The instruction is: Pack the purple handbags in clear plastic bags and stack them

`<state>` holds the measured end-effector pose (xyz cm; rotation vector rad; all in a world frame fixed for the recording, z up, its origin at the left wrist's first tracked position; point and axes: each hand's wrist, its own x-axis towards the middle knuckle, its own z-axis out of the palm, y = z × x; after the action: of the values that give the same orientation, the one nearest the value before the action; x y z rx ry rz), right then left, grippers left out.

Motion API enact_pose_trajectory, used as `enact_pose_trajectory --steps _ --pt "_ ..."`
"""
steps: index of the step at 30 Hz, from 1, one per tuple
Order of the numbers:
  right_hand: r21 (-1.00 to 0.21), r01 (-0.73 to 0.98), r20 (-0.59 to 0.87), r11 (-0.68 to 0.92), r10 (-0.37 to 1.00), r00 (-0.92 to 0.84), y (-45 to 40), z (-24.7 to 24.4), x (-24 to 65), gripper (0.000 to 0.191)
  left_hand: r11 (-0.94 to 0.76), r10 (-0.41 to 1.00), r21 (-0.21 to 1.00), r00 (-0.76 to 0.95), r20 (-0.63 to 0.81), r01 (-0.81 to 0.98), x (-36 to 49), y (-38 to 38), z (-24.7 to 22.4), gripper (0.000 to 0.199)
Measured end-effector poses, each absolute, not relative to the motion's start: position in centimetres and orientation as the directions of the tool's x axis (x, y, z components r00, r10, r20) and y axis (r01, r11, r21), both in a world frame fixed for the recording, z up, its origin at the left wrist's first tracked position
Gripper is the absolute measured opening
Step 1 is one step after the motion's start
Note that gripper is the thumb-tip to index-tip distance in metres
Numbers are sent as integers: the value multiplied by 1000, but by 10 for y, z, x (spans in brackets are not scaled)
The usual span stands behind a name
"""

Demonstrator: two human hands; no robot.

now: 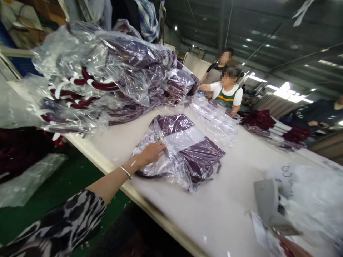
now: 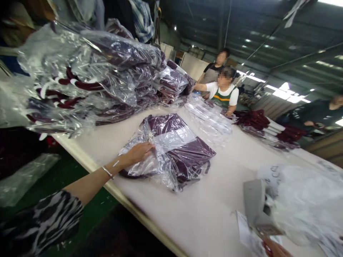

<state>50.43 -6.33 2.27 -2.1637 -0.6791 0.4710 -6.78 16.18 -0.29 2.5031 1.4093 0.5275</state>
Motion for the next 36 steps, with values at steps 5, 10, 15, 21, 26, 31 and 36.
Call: enact_pose_trajectory --steps 5,10,15,21,26,31,36 --pt "-680 694 -160 -235 972 173 50 118 322 44 -518 856 373 462 233 770 -69 160 -7 30" --pt "-681 731 -345 33 867 -360 171 124 161 33 -498 867 363 437 241 788 -67 156 -7 27" --pt "-487 867 -553 103 732 -397 251 78 109 17 -487 873 402 424 240 776 -67 157 -11 27" --pt "-154 938 -642 311 690 -334 280 70 83 16 -509 861 404 448 242 760 -67 159 -17 25" --pt "260 806 -497 532 789 -361 281 72 66 35 -537 843 396 463 273 745 -68 157 -22 30" --pt "227 706 -273 670 740 -615 287 73 98 46 -530 847 397 446 289 749 -69 157 -22 25" --pt "-135 831 273 540 826 -493 285 50 110 64 -543 838 377 452 306 751 -70 155 -20 27"
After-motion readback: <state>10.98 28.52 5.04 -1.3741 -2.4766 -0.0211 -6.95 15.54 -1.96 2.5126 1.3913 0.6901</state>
